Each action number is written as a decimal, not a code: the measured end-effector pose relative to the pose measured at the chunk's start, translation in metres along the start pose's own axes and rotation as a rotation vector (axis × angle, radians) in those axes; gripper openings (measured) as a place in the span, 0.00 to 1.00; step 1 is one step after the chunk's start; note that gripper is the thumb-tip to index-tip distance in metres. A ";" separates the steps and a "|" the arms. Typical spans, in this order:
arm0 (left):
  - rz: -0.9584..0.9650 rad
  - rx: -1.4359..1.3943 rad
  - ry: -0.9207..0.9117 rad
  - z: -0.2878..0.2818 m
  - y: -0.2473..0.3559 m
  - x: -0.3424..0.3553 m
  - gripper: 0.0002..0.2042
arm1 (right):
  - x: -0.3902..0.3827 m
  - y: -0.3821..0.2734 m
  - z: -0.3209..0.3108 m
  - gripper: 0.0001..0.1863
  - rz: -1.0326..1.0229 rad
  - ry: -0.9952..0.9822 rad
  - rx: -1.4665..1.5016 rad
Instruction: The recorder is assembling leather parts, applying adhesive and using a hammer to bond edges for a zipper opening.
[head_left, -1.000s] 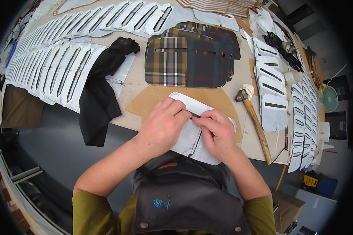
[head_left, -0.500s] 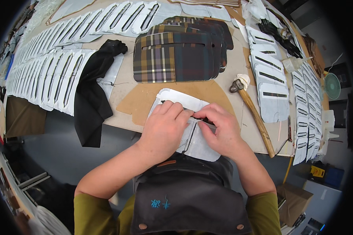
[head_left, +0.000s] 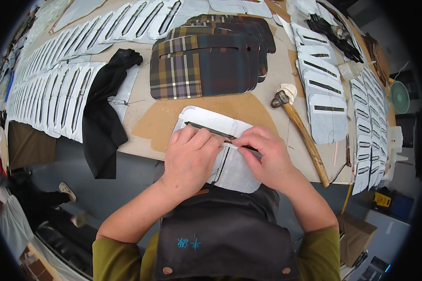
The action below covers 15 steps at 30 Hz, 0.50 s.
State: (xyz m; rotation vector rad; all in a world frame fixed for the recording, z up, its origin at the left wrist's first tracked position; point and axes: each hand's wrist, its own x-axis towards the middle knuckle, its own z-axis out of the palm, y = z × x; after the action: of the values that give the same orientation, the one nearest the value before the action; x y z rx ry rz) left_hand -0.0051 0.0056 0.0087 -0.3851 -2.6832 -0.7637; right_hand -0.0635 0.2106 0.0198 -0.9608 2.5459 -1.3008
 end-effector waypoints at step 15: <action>0.033 0.090 -0.020 -0.001 0.011 -0.002 0.11 | -0.006 0.002 -0.016 0.14 -0.200 -0.038 -0.258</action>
State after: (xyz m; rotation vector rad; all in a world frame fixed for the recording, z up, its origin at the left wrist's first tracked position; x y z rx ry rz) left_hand 0.0010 0.0133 0.0137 -0.4155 -2.7112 -0.6308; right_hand -0.0655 0.2256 0.0269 -1.3047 2.6912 -0.9986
